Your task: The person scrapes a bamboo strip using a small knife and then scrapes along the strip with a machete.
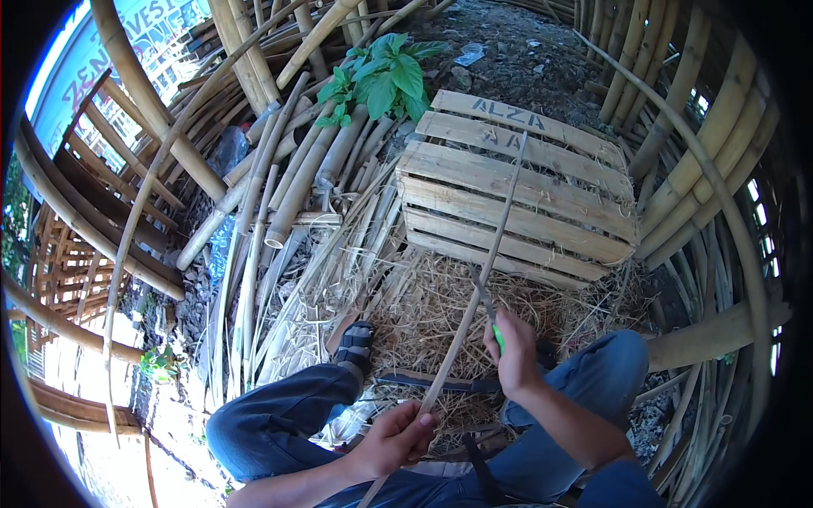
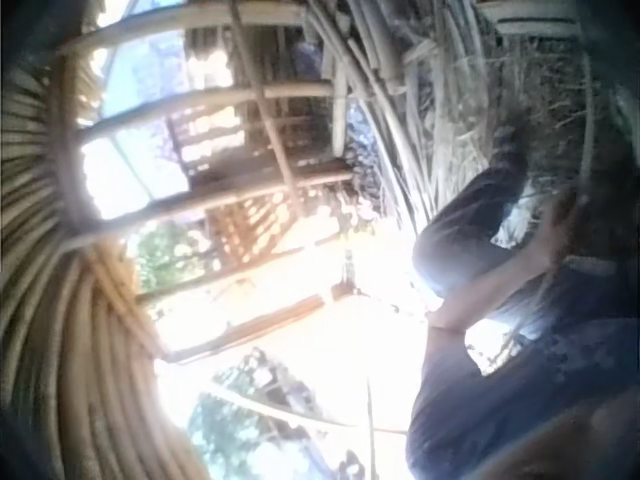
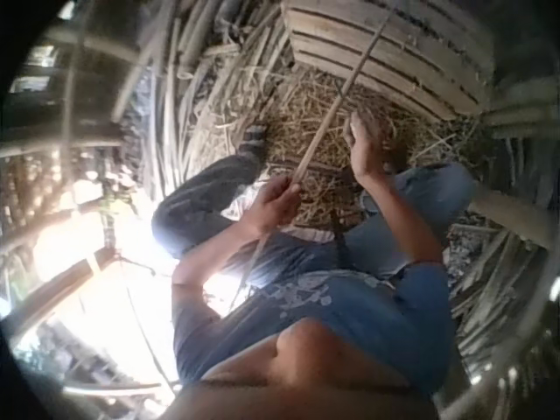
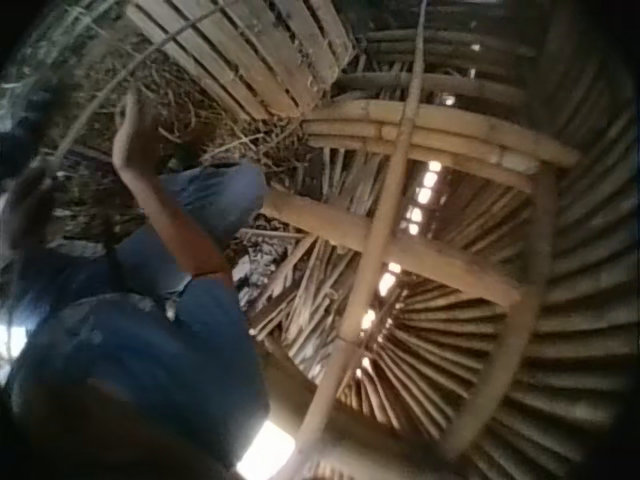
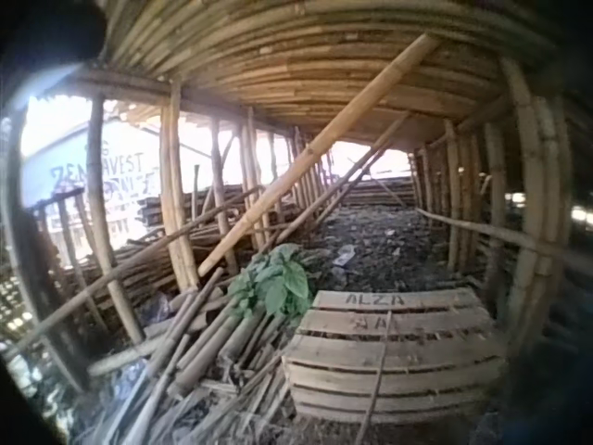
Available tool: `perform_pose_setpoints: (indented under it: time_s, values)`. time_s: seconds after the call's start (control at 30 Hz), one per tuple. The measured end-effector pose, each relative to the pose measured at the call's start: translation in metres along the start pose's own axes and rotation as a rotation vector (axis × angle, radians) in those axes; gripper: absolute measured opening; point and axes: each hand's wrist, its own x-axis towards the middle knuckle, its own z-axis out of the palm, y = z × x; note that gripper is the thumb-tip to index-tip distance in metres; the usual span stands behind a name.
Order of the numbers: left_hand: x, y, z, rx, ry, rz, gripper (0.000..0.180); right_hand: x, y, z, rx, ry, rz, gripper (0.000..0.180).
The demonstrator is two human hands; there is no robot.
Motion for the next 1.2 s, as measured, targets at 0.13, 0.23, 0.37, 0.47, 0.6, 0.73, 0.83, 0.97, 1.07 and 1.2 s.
perform_pose_setpoints:
  time_s: [0.13,0.23,0.37,0.47,0.6,0.73,0.83,0.97,1.07,1.2]
  values:
    - [-0.001,0.011,0.001,-0.231,-0.149,-0.120,0.029,-0.048,0.027,0.006,-0.343,-0.149,-0.382,0.026]
    - [0.000,0.008,-0.001,-0.296,-0.139,-0.183,0.032,-0.065,0.015,0.024,-0.378,-0.227,-0.307,0.018]
    - [0.005,-0.001,0.000,-0.186,-0.094,-0.121,0.032,-0.060,0.024,0.029,-0.532,-0.173,-0.576,0.016]
    - [0.006,-0.005,0.003,-0.059,-0.027,-0.070,0.030,-0.055,0.036,0.028,-0.562,-0.158,-0.652,0.015]
    - [0.006,-0.004,0.003,-0.091,-0.002,-0.033,0.029,-0.041,0.039,0.028,-0.572,-0.075,-0.673,0.015]
    - [0.004,-0.001,0.005,-0.070,0.035,-0.079,0.028,-0.026,0.047,0.019,-0.613,-0.018,-0.658,0.016]
    - [0.010,-0.005,0.005,-0.036,0.066,-0.079,0.028,-0.020,0.055,0.016,-0.660,0.000,-0.725,0.016]
    - [0.008,-0.001,0.002,-0.009,0.070,-0.095,0.028,0.003,0.063,0.002,-0.697,0.072,-0.731,0.018]
    - [0.003,0.001,0.008,-0.030,0.001,-0.068,0.031,0.033,0.066,-0.029,-0.735,0.190,-0.681,0.019]
    - [0.002,0.005,0.004,0.011,0.053,-0.026,0.031,0.022,0.054,-0.016,-0.664,0.160,-0.631,0.020]
